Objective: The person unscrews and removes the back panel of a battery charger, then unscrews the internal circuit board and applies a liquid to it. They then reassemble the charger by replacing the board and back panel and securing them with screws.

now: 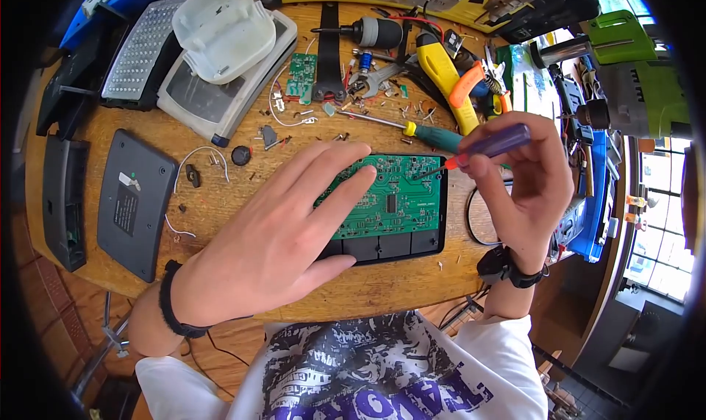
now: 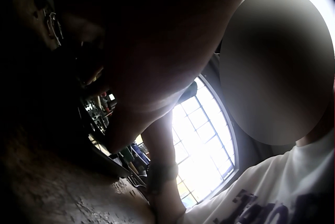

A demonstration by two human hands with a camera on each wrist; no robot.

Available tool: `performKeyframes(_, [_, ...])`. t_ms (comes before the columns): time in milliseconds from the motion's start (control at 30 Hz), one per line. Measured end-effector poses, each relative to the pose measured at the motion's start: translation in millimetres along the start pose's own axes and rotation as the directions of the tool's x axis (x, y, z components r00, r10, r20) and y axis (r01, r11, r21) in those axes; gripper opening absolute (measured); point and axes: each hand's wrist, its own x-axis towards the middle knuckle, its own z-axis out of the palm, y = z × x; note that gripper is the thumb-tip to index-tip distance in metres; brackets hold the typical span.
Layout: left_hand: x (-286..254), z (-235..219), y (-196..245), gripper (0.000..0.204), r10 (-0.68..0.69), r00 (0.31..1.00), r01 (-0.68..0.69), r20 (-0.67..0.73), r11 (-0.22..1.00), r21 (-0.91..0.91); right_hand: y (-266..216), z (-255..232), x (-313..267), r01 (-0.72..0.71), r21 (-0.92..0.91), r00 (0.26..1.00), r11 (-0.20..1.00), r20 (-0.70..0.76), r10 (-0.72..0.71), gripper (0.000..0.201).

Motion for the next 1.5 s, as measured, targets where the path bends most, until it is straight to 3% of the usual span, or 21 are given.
performKeyframes(67, [0, -1, 0, 0.089, -0.005, 1.0, 0.005, 0.002, 1.0, -0.001, 2, -3, -1, 0.055, -0.023, 0.998, 0.998, -0.035, -0.056, 0.037])
performKeyframes(233, [2, -1, 1, 0.092, -0.014, 1.0, 0.014, 0.013, 1.0, -0.016, 3, -3, -3, 0.031, 0.017, 0.997, 0.999, -0.07, -0.03, 0.037])
performKeyframes(433, [3, -3, 1, 0.096, -0.027, 0.999, 0.029, 0.032, 0.999, -0.037, 4, -3, -5, 0.053, -0.018, 0.998, 0.998, -0.039, -0.053, 0.039])
performKeyframes(633, [3, -2, 0, 0.098, -0.027, 0.999, 0.028, 0.029, 0.998, -0.05, 1, 1, -5, 0.167, -0.047, 0.986, 0.985, -0.001, -0.167, 0.04])
performKeyframes(733, [2, -2, 1, 0.099, -0.026, 0.999, 0.027, 0.024, 0.999, -0.039, 3, 2, -5, 0.188, -0.067, 0.979, 0.98, 0.099, -0.181, 0.035])
performKeyframes(800, [2, -1, 2, 0.098, -0.027, 0.999, 0.027, 0.021, 0.999, -0.037, 4, 13, -9, 0.21, 0.049, 0.977, 0.976, -0.039, -0.209, 0.024])
performKeyframes(833, [2, -1, 2, 0.097, -0.025, 0.999, 0.026, 0.021, 0.999, -0.036, 4, 8, -8, 0.212, 0.049, 0.977, 0.976, -0.037, -0.211, 0.024])
performKeyframes(900, [2, -2, 2, 0.097, -0.023, 1.0, 0.023, 0.015, 0.999, -0.032, 2, -4, -6, 0.263, 0.013, 0.958, 0.965, 0.113, -0.262, 0.016])
performKeyframes(1000, [1, -1, 2, 0.096, -0.015, 1.0, 0.015, 0.013, 1.0, -0.023, -3, -2, -5, 0.25, -0.139, 0.966, 0.958, 0.11, -0.236, 0.014])
performKeyframes(1133, [-1, 1, 0, 0.096, 0.015, 1.0, -0.015, -0.012, 1.0, -0.015, -5, 8, -4, 0.208, -0.039, 0.976, 0.977, 0.067, -0.205, 0.021])
performKeyframes(1200, [-2, 3, -1, 0.095, 0.022, 0.999, -0.023, -0.026, 1.0, -0.013, -13, 8, 1, 0.275, -0.101, 0.956, 0.956, 0.134, -0.26, 0.023])
performKeyframes(1267, [-3, 4, -2, 0.095, 0.03, 0.999, -0.03, -0.04, 0.999, -0.011, -23, 10, 5, 0.264, -0.175, 0.964, 0.949, 0.09, -0.251, 0.018])
performKeyframes(1333, [-3, 4, -2, 0.094, 0.048, 0.998, -0.049, -0.039, 0.999, -0.003, -26, 4, 11, 0.439, -0.461, 0.898, 0.771, 0.216, -0.382, 0.015])
performKeyframes(1367, [-3, 3, -2, 0.094, 0.047, 0.998, -0.047, -0.043, 0.999, -0.003, -30, 1, 7, 0.413, -0.561, 0.91, 0.718, 0.229, -0.345, 0.015])
performKeyframes(1500, [-4, 4, -3, 0.092, 0.057, 0.998, -0.057, -0.04, 0.998, 0.007, -32, 8, 0, 0.412, -0.551, 0.909, 0.726, 0.2, -0.365, 0.012])
